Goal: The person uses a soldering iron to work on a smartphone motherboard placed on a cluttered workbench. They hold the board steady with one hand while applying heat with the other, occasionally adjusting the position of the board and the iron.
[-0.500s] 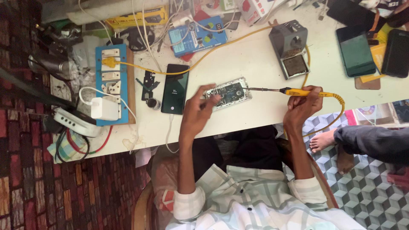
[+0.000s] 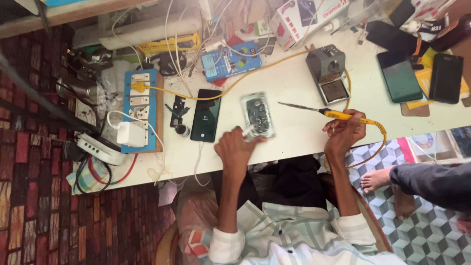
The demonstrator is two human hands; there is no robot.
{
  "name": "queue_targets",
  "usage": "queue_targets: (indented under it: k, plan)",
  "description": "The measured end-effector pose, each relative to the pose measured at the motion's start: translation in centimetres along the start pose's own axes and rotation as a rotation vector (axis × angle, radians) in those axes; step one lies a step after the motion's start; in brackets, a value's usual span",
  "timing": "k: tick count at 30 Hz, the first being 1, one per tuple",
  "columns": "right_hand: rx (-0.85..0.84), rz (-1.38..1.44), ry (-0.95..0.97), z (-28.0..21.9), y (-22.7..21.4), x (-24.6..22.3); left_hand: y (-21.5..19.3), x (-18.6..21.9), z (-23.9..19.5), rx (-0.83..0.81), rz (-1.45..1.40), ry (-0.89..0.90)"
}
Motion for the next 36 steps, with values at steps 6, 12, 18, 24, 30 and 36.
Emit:
queue_targets:
  k: [6,12,18,24,30,36]
  plan:
    - [0.014,-0.015,0.035,0.0,-0.3,0.3,1.4,0.8,-0.4,0.108,-0.19,-0.063]
    - [0.018,0.023,0.032,-1.2,0.9,0.8,0.9,0.7,0.9,0.188,-0.164,0.109]
    - [-0.004,-0.022,-0.001,-1.9,1.5,0.8,0.3,-0.8,3.2,-0.139,-0.637,-0.164]
    - [0.045,0.079,-0.011,-1.8,0.7,1.5,-0.3,-1.8,6.7,0.005,-0.296,0.243]
    - [0.047,0.07,-0.006,-1.8,0.4,1.6,1.3,-0.6,3.3,0.177,-0.089,0.19]
    - [0.025,0.129,-0.03,-1.6,0.7,1.6,-0.1,0.7,-0.4,0.152,-0.026,0.107]
Point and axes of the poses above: each hand's wrist, its own z-axis towards the middle knuckle, its own y-axis out of the palm, x = y × z, the point moved 1 cm from there along z, towards the middle knuckle, and after that the axes turned 2 degrees about x, right-handed, at the moved point
